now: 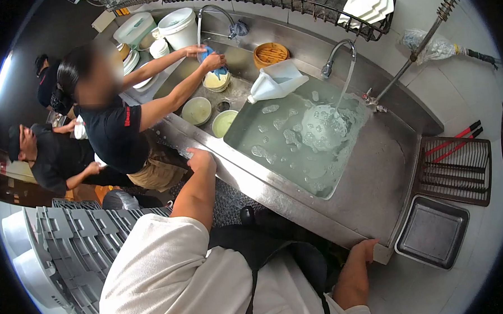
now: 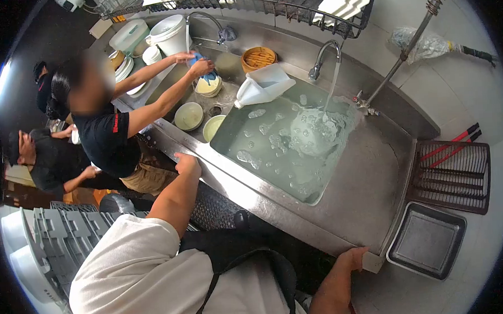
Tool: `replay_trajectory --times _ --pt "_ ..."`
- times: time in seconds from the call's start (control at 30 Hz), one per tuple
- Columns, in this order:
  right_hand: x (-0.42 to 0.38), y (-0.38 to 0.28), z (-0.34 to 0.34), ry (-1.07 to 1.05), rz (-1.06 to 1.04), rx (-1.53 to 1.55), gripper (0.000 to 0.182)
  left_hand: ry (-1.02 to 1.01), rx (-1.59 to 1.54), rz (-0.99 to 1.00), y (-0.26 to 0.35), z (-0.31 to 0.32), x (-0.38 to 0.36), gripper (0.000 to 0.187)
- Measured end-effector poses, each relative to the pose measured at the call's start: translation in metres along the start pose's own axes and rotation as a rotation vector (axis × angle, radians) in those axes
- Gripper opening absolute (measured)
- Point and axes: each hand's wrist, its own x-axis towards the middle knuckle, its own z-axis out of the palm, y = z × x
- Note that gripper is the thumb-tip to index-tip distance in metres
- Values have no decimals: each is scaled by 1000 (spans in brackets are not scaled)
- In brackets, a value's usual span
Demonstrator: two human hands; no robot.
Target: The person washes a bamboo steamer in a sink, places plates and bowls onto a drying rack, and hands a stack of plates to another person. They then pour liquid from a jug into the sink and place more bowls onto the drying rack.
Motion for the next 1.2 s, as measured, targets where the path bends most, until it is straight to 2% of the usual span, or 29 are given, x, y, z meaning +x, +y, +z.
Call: replay_trajectory --times 0.13,0.23,0.43,0.53,0.63,0.7,0.77,0.83,1.03,1.13,1.2 --pt "-17 -5 -11 37 13 -3 120 8 7 12 2 -4 -5 84" --pt "-14 0 -10 -29 -1 101 114 -2 -14 0 3 -5 -6 84" --pt "-23 -5 -14 -4 35 67 114 1 -36 -26 2 0 0 81" --pt "-35 -10 -22 -9 17 15 104 -7 -51 -29 2 -2 -1 81" --pt "-6 -2 -3 20 -22 0 105 -18 -59 -28 3 -2 -1 81" --pt "-59 -15 -42 -58 -134 -50 108 -21 -55 -24 1 -1 2 81" --pt "-66 -17 -46 -61 -131 -61 111 -25 -51 -16 -1 2 7 81" --pt "-32 -9 -19 8 -15 -32 114 -21 -61 -28 1 1 5 81" --pt "-38 -10 -25 26 -34 -56 116 -28 -60 -50 5 -7 -3 83" --pt "-15 -2 -14 -23 -40 63 108 -20 -61 -80 0 -7 7 84" --pt "-31 -8 -27 -236 36 148 106 -65 8 1 -1 7 7 85"
